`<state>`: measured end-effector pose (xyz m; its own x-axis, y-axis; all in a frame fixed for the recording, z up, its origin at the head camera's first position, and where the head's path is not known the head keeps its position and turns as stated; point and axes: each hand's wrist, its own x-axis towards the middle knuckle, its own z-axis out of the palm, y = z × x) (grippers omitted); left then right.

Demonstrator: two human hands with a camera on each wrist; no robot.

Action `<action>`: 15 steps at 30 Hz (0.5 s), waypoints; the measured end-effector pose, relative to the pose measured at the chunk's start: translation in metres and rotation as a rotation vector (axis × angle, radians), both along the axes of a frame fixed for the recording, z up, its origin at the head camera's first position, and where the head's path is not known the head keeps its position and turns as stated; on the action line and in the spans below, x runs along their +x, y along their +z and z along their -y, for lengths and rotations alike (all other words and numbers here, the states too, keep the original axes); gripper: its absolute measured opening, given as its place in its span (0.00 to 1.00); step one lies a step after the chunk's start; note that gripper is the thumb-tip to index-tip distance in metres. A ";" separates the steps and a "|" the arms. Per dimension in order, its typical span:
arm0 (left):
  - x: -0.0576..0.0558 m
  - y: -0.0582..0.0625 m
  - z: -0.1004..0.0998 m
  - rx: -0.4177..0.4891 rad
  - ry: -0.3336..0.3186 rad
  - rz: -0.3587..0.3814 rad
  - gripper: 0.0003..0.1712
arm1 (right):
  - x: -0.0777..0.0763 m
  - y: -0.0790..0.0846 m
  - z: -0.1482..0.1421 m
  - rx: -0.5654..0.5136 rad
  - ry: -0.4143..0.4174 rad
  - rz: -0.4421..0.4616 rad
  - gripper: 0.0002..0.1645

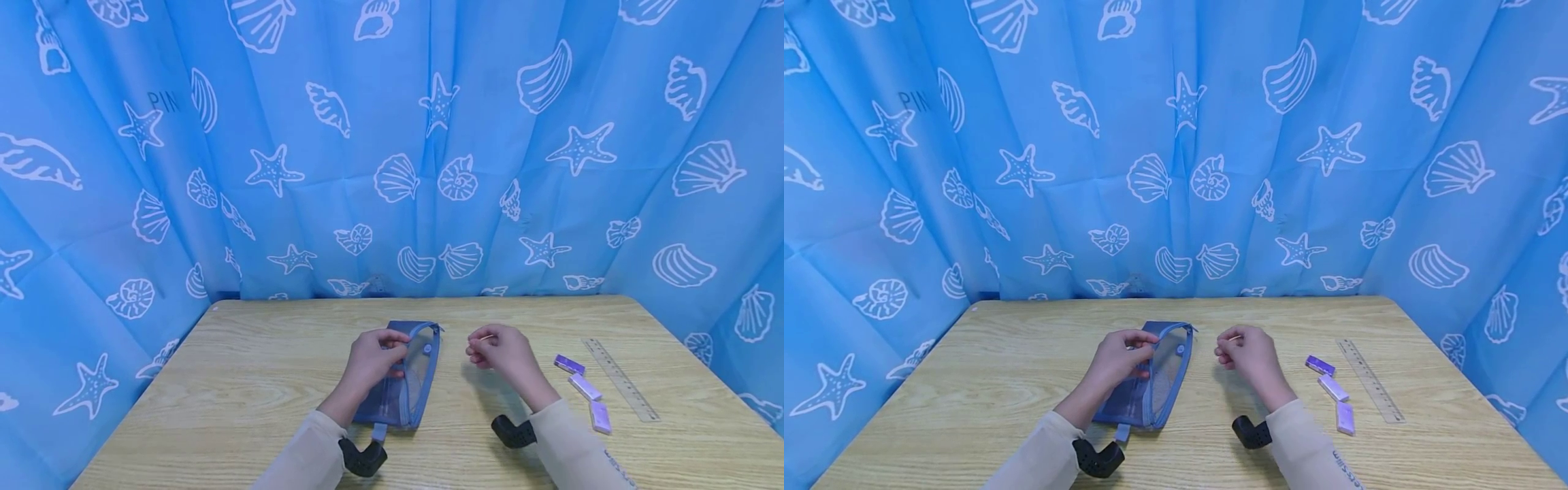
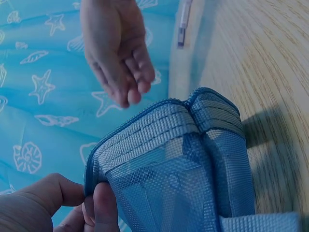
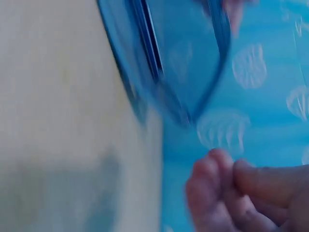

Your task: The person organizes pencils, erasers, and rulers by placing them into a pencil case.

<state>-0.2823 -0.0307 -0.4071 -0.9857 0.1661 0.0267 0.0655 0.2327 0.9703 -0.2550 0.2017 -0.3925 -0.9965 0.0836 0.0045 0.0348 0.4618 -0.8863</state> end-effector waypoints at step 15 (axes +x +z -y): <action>-0.001 0.000 0.000 0.002 -0.003 0.006 0.15 | 0.022 0.002 -0.162 0.546 -0.284 0.191 0.28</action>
